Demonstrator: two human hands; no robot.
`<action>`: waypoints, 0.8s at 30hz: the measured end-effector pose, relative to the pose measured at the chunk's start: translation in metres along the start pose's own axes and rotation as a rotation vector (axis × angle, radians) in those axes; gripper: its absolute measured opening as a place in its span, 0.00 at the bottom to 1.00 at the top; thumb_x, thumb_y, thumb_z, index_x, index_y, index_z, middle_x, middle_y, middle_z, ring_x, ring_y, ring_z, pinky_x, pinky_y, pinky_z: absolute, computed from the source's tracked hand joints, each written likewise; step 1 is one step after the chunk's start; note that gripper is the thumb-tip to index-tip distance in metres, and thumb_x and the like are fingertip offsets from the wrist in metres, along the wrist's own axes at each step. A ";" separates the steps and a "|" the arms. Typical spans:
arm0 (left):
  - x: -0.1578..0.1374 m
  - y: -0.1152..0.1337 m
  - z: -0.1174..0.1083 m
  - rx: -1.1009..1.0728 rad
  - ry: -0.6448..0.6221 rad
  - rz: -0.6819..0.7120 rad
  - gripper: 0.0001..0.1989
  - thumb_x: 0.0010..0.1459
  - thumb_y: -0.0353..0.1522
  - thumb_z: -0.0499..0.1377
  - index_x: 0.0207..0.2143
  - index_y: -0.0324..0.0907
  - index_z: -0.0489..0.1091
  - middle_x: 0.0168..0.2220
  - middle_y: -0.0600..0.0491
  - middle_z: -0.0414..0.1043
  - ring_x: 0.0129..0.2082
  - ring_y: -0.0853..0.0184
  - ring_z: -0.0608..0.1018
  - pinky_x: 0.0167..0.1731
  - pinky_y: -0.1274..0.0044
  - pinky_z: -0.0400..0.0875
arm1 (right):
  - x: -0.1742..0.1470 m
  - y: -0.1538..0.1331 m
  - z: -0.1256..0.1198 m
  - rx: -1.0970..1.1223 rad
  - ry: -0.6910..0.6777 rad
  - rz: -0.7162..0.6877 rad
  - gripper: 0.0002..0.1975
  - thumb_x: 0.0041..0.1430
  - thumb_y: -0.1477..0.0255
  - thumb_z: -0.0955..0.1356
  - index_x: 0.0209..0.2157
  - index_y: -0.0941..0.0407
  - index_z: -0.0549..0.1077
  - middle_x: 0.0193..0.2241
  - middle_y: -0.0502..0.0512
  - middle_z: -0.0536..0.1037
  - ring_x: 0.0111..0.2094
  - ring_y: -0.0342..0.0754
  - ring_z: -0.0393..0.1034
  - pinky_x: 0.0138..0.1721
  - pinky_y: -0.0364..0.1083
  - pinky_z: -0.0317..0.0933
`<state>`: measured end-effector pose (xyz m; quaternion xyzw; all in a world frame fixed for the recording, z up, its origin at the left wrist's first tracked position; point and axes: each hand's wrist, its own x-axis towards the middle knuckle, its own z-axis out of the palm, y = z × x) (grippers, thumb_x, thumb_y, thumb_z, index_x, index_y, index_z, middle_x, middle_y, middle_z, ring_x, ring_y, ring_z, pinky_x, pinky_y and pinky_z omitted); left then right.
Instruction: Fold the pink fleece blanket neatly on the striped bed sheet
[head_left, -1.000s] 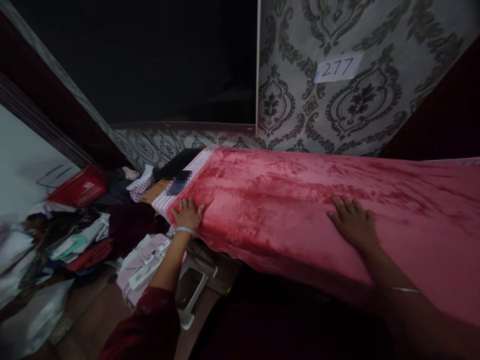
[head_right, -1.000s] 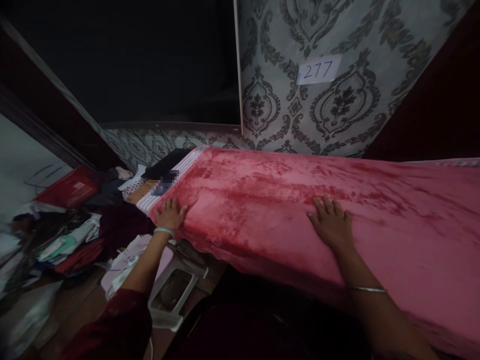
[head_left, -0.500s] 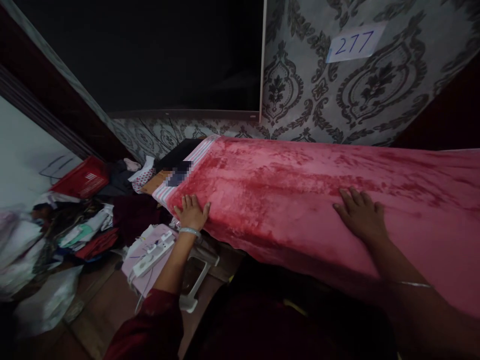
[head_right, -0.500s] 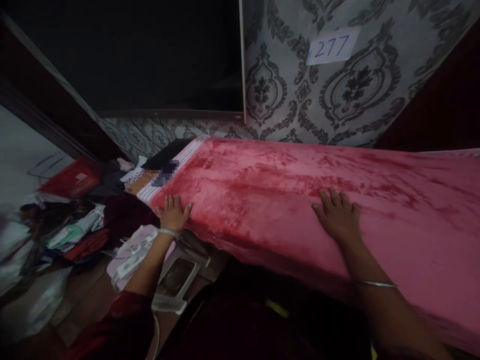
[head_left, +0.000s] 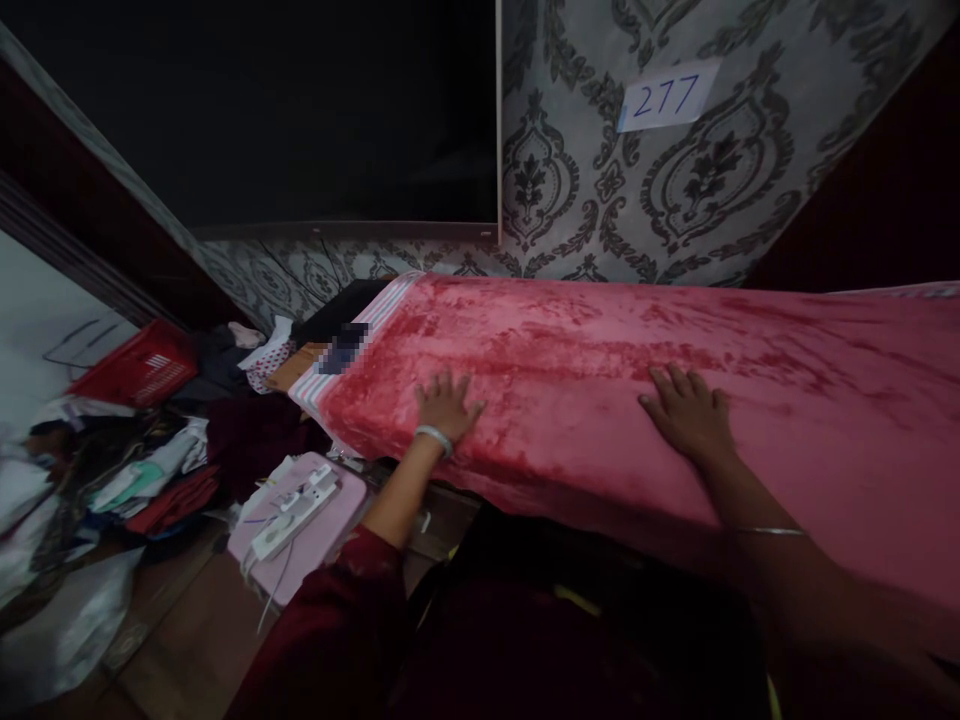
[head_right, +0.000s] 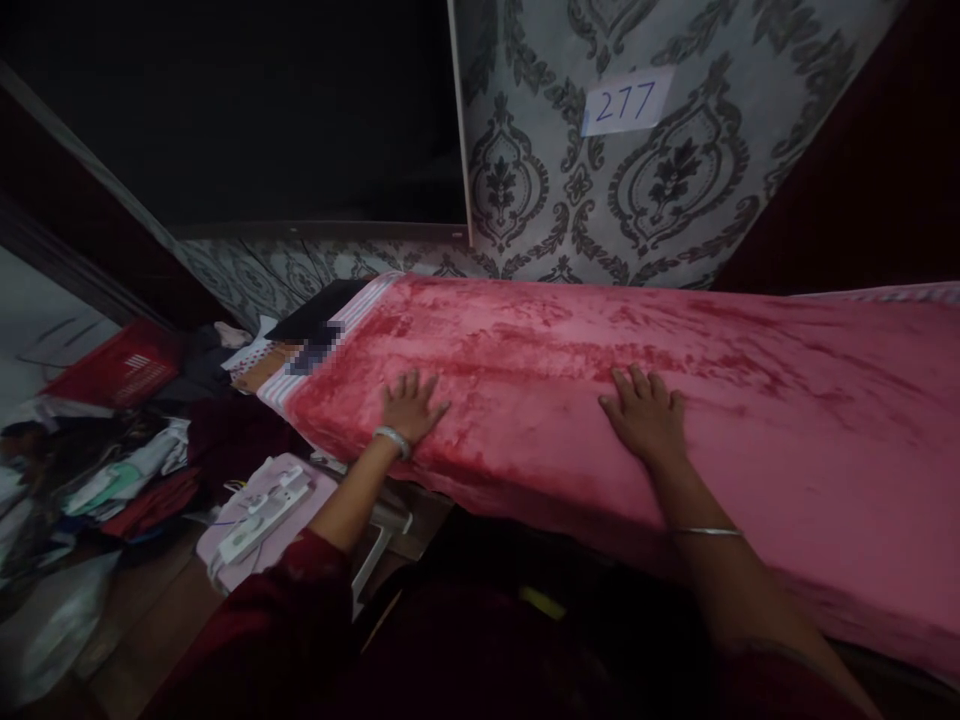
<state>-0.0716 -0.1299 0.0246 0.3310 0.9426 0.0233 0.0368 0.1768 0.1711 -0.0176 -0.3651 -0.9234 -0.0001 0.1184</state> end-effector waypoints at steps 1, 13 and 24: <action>-0.003 -0.018 -0.002 0.003 0.022 -0.074 0.39 0.66 0.56 0.44 0.73 0.48 0.51 0.75 0.43 0.43 0.74 0.42 0.46 0.68 0.44 0.42 | 0.000 0.000 0.000 0.009 0.003 -0.001 0.34 0.70 0.54 0.51 0.71 0.52 0.57 0.71 0.61 0.57 0.70 0.67 0.49 0.63 0.71 0.52; -0.014 -0.019 -0.023 -0.036 0.070 -0.095 0.40 0.69 0.50 0.43 0.72 0.32 0.49 0.74 0.33 0.43 0.74 0.43 0.48 0.68 0.48 0.47 | 0.002 0.000 0.001 0.054 0.005 0.015 0.34 0.71 0.53 0.51 0.70 0.54 0.60 0.71 0.63 0.57 0.69 0.67 0.49 0.63 0.72 0.50; -0.016 0.079 0.011 -0.026 -0.013 0.235 0.38 0.66 0.56 0.42 0.73 0.52 0.50 0.76 0.47 0.42 0.74 0.47 0.46 0.69 0.49 0.42 | 0.001 -0.001 -0.004 0.033 0.004 0.007 0.33 0.71 0.54 0.52 0.71 0.52 0.58 0.71 0.62 0.58 0.70 0.66 0.49 0.63 0.72 0.51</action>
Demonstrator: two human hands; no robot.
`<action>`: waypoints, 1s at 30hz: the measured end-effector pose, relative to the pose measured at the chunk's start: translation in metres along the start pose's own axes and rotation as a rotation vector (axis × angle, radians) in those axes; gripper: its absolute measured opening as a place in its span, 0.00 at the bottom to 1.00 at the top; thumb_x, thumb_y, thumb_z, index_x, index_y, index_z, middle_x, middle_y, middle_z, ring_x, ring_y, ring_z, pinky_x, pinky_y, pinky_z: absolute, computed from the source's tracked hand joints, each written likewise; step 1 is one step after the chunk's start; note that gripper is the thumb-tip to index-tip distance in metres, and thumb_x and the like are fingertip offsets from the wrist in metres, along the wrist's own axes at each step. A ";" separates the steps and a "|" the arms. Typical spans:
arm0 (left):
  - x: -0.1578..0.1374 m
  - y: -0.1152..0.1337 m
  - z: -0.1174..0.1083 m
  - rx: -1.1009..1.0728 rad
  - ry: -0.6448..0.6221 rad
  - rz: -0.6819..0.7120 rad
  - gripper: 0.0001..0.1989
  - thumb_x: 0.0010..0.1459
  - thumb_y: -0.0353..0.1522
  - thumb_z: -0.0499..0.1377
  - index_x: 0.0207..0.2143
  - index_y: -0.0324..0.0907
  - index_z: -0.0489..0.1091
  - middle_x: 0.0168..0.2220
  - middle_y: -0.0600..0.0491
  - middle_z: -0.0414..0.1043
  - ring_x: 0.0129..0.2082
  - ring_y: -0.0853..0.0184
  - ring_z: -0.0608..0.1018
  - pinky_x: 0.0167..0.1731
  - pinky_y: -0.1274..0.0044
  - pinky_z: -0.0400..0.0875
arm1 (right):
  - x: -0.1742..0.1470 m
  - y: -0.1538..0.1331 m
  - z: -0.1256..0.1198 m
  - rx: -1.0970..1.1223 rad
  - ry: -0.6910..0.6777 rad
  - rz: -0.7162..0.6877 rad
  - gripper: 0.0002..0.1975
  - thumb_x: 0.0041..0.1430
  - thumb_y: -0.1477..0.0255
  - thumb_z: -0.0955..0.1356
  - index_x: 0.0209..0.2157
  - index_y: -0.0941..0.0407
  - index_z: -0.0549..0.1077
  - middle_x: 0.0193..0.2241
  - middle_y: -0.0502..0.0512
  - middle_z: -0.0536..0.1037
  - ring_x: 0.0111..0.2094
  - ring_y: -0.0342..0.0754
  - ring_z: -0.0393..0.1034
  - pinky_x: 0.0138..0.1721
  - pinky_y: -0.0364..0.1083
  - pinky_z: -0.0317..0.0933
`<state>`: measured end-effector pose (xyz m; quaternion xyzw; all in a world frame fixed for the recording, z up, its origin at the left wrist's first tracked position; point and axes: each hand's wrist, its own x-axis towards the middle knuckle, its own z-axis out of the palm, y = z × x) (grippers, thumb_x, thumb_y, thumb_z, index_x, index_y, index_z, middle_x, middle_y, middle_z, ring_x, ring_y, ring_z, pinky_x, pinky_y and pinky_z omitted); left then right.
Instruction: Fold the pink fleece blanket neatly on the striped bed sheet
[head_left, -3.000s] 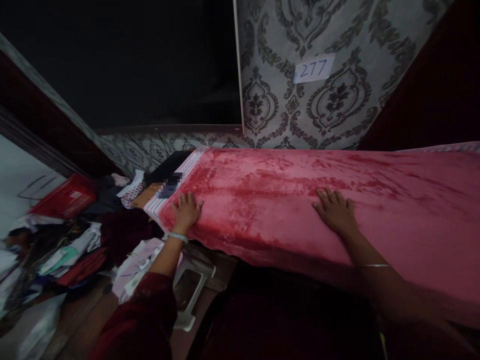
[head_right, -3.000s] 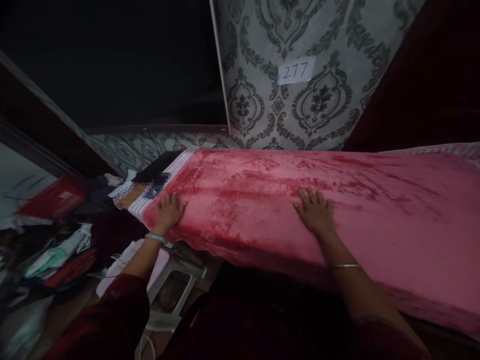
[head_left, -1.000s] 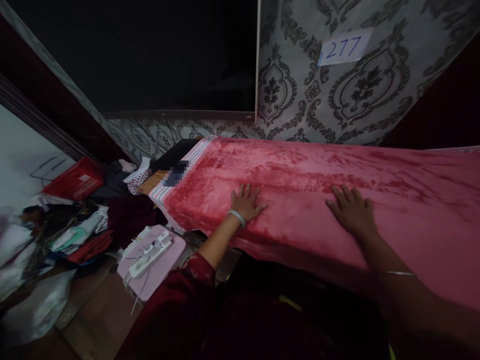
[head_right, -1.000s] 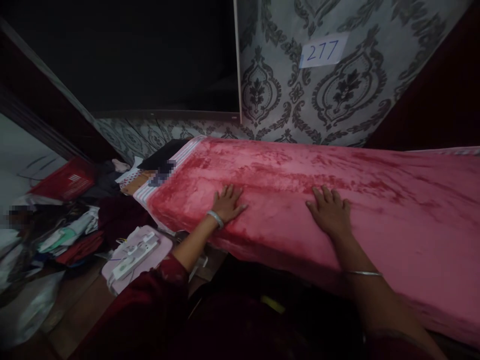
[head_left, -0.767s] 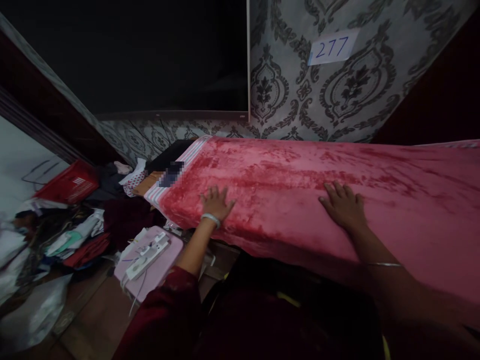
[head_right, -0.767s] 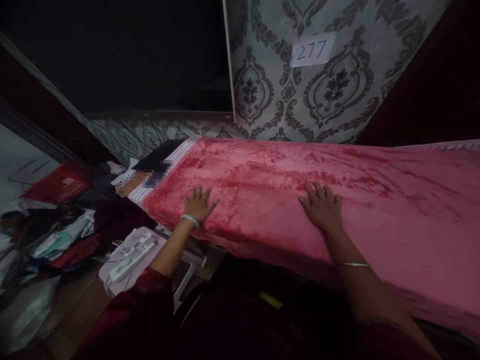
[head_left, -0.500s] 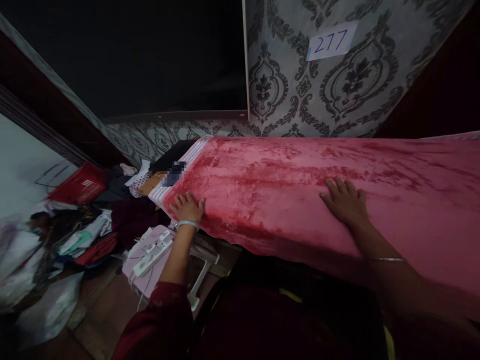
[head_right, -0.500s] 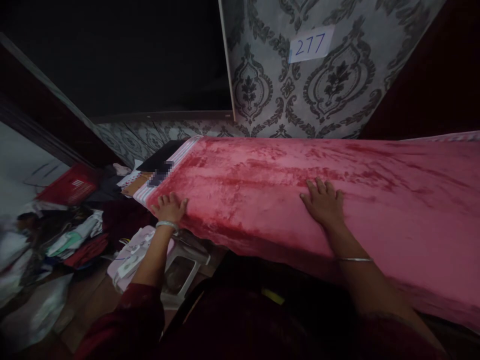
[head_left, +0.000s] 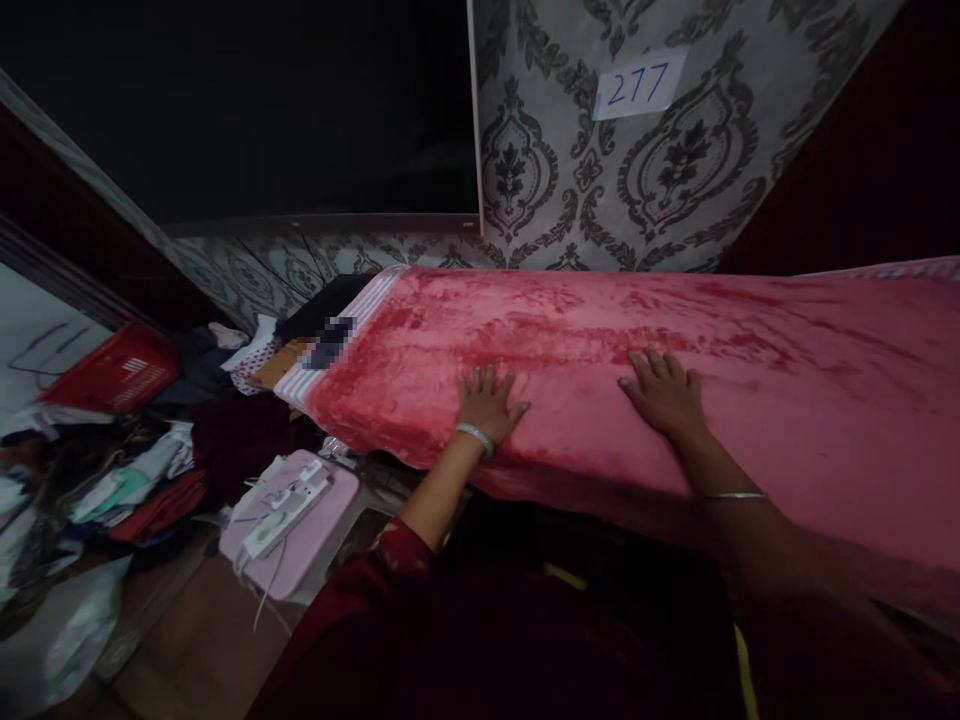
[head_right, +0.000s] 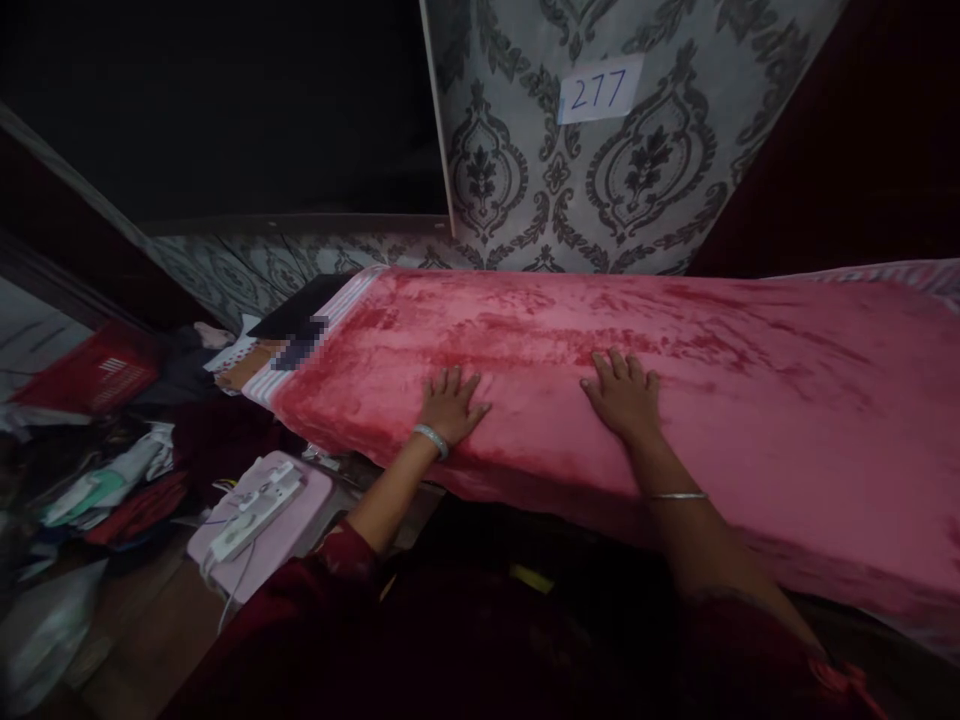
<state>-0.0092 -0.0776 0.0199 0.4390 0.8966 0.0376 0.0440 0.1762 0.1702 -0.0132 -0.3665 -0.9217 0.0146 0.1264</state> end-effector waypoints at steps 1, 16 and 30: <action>-0.004 -0.012 -0.001 0.004 0.005 -0.045 0.38 0.66 0.56 0.42 0.73 0.52 0.49 0.76 0.48 0.42 0.74 0.46 0.46 0.69 0.48 0.42 | 0.000 0.000 0.000 0.000 0.002 -0.001 0.33 0.71 0.54 0.52 0.71 0.52 0.58 0.71 0.63 0.58 0.70 0.67 0.49 0.63 0.72 0.51; 0.034 -0.126 -0.036 0.022 0.019 -0.243 0.37 0.68 0.50 0.45 0.74 0.49 0.44 0.76 0.48 0.35 0.75 0.51 0.41 0.69 0.49 0.43 | -0.002 0.003 0.007 0.072 0.040 -0.018 0.34 0.69 0.53 0.51 0.68 0.53 0.61 0.69 0.66 0.61 0.68 0.70 0.53 0.60 0.74 0.52; 0.043 -0.200 -0.041 0.005 0.049 -0.600 0.41 0.67 0.53 0.43 0.74 0.40 0.45 0.75 0.35 0.39 0.74 0.45 0.46 0.69 0.52 0.45 | -0.002 0.006 0.012 0.049 0.051 -0.027 0.34 0.69 0.53 0.50 0.69 0.52 0.59 0.68 0.65 0.62 0.68 0.69 0.53 0.60 0.74 0.53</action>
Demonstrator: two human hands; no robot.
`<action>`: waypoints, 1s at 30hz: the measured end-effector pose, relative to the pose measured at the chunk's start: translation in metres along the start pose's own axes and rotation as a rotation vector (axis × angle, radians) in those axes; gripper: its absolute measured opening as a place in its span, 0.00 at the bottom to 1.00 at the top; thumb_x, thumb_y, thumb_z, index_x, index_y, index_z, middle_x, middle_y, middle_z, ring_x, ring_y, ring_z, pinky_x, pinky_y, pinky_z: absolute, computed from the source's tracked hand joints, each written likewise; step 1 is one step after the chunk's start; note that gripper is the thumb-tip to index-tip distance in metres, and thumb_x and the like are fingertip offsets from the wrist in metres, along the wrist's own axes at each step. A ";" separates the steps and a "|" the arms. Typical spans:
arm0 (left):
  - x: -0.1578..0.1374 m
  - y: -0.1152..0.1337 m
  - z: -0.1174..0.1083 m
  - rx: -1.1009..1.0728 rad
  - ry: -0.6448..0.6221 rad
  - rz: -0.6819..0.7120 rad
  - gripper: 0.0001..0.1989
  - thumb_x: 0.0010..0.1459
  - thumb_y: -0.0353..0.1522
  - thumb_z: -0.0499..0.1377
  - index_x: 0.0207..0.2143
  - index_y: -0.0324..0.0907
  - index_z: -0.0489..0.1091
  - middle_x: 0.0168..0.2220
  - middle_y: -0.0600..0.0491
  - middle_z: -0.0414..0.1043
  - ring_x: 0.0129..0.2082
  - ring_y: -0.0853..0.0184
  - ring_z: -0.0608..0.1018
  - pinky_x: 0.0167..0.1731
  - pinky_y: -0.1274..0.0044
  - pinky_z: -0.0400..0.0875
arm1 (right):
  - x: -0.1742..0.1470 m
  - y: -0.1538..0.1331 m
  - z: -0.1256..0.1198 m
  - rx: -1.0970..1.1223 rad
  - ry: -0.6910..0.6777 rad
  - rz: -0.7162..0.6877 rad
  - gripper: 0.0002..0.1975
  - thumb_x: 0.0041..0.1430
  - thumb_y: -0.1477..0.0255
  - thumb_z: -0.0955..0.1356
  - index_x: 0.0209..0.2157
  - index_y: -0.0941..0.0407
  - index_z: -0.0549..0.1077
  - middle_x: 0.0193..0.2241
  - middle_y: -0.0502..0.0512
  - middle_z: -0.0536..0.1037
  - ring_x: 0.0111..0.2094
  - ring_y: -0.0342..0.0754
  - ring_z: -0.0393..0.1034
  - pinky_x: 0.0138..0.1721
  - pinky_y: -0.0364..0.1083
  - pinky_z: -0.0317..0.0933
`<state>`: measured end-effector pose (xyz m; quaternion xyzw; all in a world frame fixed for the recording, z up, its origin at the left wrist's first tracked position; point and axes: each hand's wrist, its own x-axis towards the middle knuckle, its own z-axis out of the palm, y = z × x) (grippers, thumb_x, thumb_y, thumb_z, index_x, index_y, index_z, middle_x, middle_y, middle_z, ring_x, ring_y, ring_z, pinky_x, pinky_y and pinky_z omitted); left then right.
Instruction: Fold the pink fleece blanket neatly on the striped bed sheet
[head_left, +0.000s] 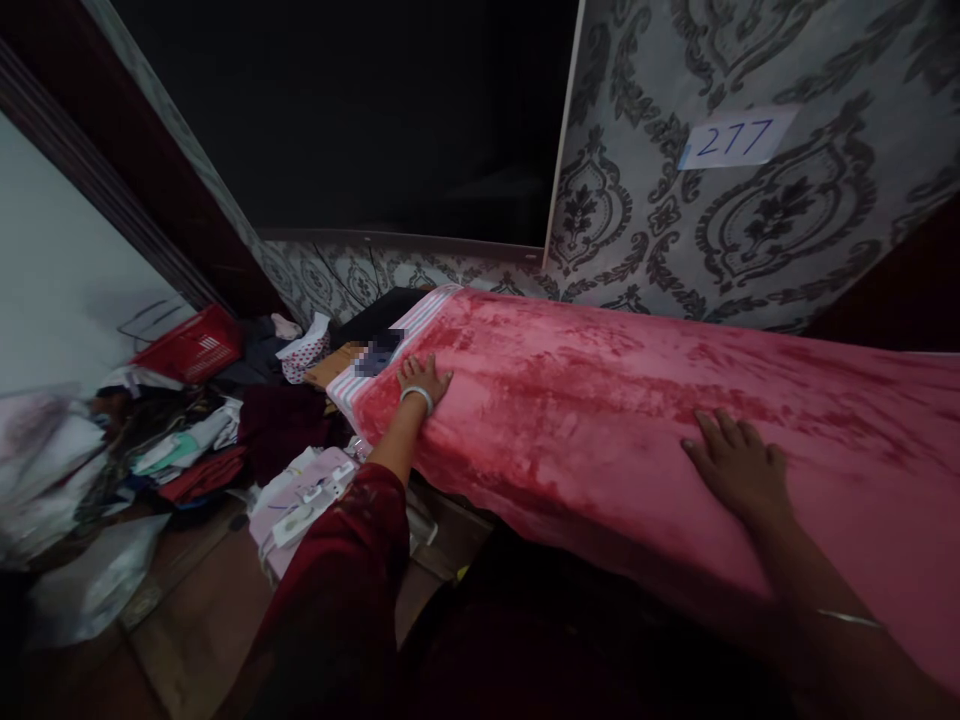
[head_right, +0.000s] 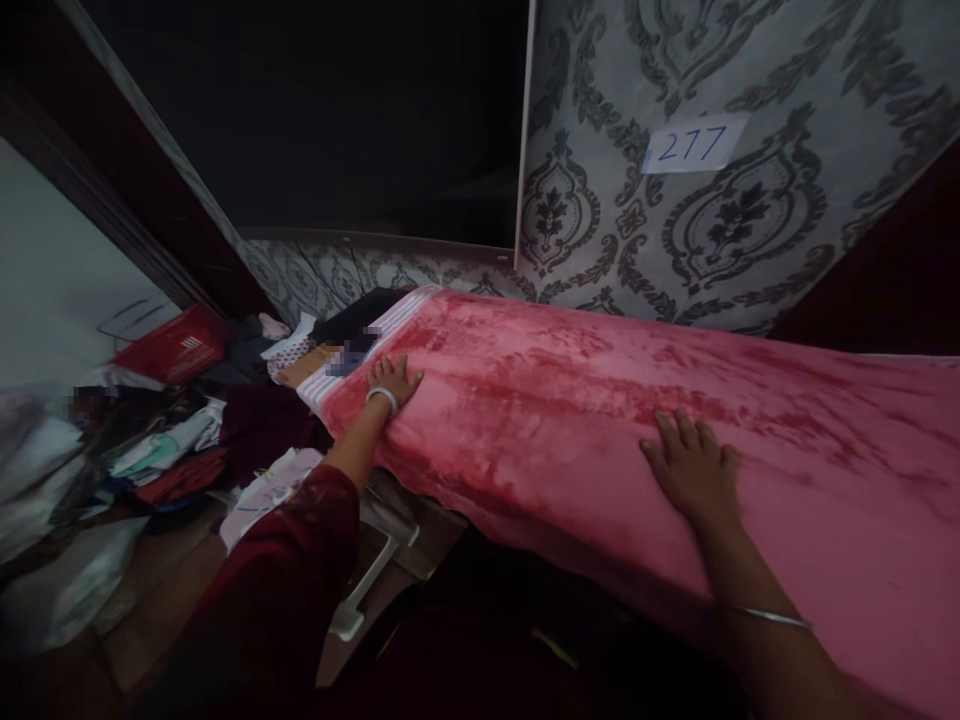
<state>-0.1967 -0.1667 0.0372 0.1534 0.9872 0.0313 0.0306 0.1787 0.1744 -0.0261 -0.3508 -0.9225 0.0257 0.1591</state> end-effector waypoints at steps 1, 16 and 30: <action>-0.004 -0.002 0.000 0.003 -0.007 -0.010 0.41 0.67 0.53 0.43 0.74 0.39 0.46 0.75 0.34 0.40 0.74 0.45 0.47 0.69 0.52 0.45 | 0.000 0.000 -0.001 -0.009 -0.005 0.000 0.34 0.69 0.53 0.50 0.69 0.53 0.59 0.68 0.65 0.62 0.68 0.68 0.53 0.61 0.73 0.53; -0.082 -0.104 0.001 0.012 0.190 0.030 0.30 0.70 0.39 0.43 0.70 0.37 0.58 0.73 0.40 0.52 0.73 0.51 0.54 0.68 0.51 0.49 | 0.002 -0.003 -0.002 -0.040 -0.029 0.010 0.33 0.70 0.55 0.52 0.70 0.53 0.59 0.70 0.65 0.59 0.68 0.68 0.52 0.61 0.72 0.53; -0.104 0.108 0.000 0.041 -0.027 0.638 0.35 0.70 0.45 0.45 0.73 0.39 0.48 0.75 0.40 0.42 0.74 0.55 0.49 0.69 0.52 0.47 | 0.003 -0.115 -0.031 0.041 -0.191 -0.245 0.31 0.72 0.58 0.55 0.72 0.52 0.56 0.73 0.62 0.53 0.72 0.64 0.45 0.65 0.68 0.50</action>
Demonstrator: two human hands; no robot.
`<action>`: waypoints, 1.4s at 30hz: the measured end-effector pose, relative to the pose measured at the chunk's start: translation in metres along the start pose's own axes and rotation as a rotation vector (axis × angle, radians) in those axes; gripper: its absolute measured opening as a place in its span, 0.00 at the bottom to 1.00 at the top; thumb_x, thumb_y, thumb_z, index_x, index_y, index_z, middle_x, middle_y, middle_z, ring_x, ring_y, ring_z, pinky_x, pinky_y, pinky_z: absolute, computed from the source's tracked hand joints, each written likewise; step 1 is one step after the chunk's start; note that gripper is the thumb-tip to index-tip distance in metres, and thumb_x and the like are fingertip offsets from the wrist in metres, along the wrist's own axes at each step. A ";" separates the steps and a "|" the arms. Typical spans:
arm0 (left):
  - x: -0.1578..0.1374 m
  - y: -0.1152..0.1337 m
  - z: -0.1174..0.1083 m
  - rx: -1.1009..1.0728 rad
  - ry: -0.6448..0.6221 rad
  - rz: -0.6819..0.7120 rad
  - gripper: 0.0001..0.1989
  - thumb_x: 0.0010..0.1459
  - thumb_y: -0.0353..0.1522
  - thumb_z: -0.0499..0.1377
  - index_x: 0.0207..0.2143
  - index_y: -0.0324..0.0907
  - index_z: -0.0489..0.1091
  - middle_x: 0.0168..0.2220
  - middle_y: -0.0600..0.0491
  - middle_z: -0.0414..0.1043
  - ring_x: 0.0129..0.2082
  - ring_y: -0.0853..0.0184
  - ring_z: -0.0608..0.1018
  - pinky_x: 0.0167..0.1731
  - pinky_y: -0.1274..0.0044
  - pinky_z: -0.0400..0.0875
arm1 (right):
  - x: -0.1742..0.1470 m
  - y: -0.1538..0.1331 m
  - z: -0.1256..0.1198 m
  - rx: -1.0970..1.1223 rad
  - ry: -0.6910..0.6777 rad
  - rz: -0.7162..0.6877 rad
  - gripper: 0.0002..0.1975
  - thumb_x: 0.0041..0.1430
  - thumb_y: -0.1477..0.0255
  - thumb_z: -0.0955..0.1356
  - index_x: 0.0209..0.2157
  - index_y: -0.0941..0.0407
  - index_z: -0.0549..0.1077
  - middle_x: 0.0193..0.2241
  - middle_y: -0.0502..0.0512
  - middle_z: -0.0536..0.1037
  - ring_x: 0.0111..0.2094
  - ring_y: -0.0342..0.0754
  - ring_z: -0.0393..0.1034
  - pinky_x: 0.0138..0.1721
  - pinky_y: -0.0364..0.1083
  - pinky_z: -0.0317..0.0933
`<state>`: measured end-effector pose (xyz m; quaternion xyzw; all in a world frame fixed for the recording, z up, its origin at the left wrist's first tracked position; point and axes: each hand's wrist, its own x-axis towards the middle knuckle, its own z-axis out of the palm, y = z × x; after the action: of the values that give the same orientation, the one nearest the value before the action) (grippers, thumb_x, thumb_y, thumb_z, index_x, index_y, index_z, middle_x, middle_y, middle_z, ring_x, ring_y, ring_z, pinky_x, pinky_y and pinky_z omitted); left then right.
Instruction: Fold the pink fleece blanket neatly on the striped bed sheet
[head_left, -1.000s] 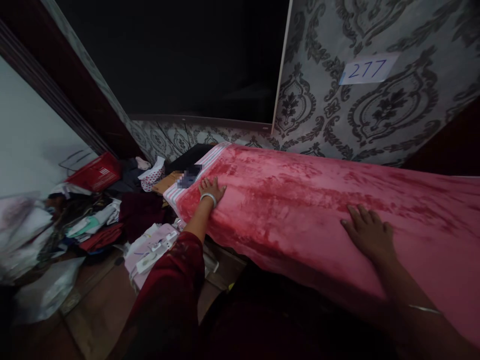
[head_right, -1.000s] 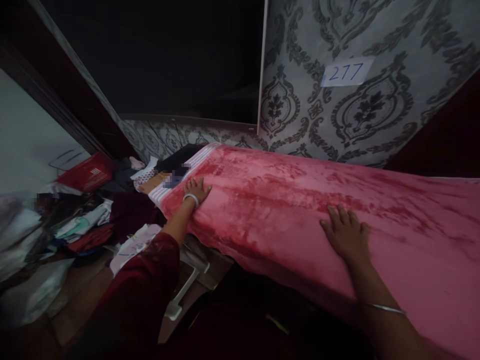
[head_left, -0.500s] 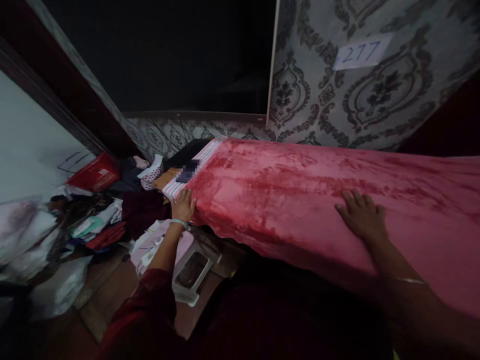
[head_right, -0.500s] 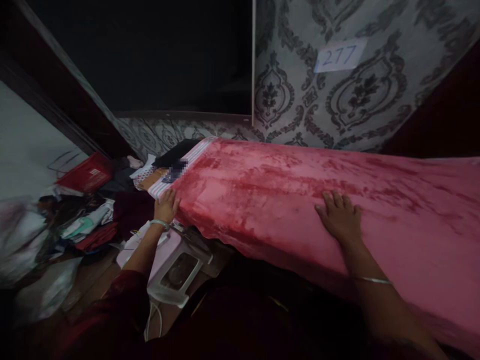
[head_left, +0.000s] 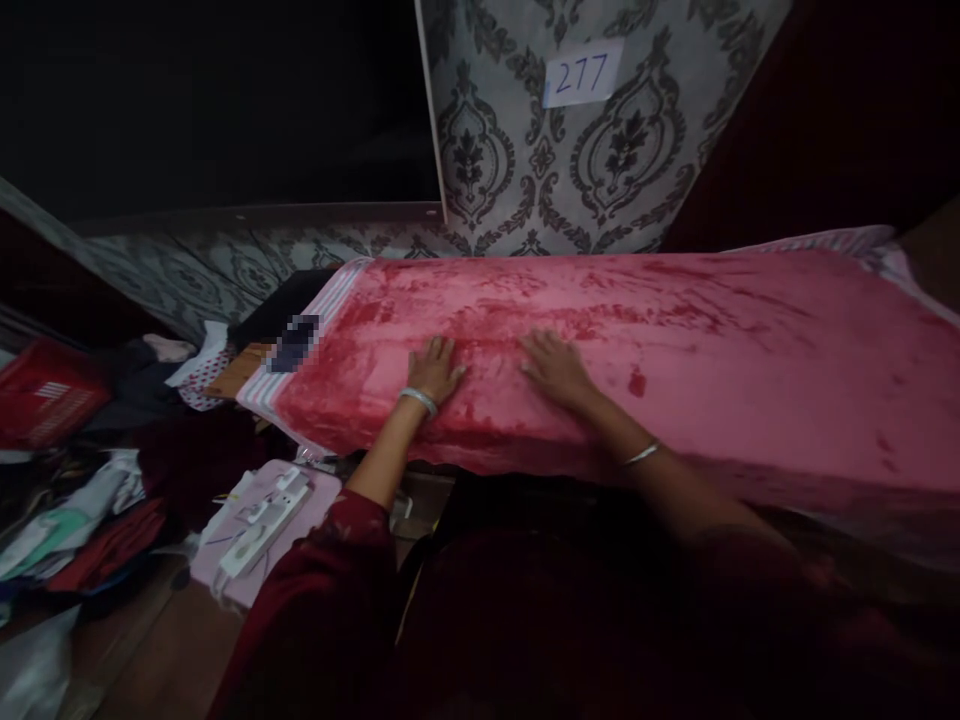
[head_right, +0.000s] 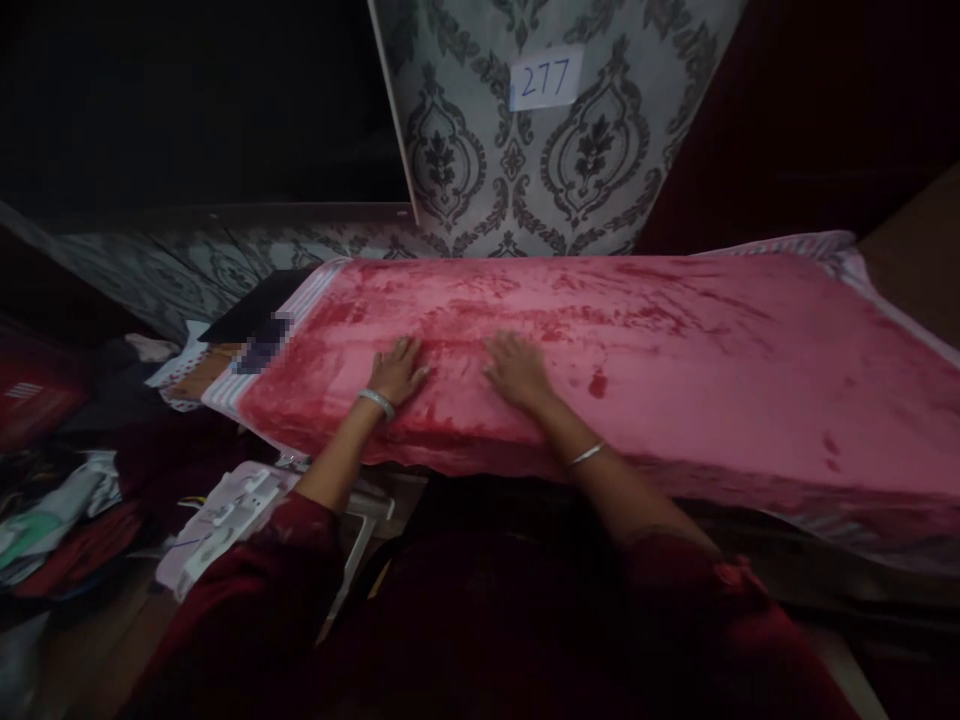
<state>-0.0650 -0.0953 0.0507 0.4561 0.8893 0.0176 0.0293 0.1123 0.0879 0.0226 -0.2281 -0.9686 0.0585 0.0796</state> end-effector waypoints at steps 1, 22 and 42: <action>0.001 0.010 0.004 0.012 -0.008 0.023 0.35 0.70 0.46 0.45 0.73 0.40 0.48 0.75 0.40 0.43 0.74 0.55 0.49 0.69 0.52 0.47 | 0.002 -0.019 0.004 0.026 -0.019 -0.033 0.31 0.73 0.58 0.55 0.72 0.51 0.55 0.73 0.60 0.51 0.72 0.63 0.44 0.65 0.68 0.49; 0.004 0.024 0.021 0.059 0.057 0.077 0.33 0.70 0.46 0.43 0.73 0.44 0.52 0.75 0.42 0.46 0.74 0.49 0.51 0.67 0.49 0.49 | -0.179 0.183 -0.045 -0.167 0.029 0.870 0.30 0.73 0.57 0.51 0.71 0.50 0.57 0.72 0.62 0.54 0.70 0.64 0.48 0.63 0.73 0.48; 0.037 0.123 0.023 0.097 0.007 0.265 0.32 0.70 0.41 0.41 0.72 0.42 0.53 0.75 0.40 0.44 0.74 0.47 0.49 0.65 0.45 0.51 | -0.156 0.223 -0.062 -0.115 -0.024 0.663 0.30 0.73 0.56 0.56 0.72 0.48 0.56 0.73 0.52 0.51 0.73 0.56 0.43 0.70 0.60 0.42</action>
<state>0.0147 0.0066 0.0340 0.5705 0.8210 -0.0200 0.0013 0.3578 0.2208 0.0302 -0.5343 -0.8442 0.0293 0.0318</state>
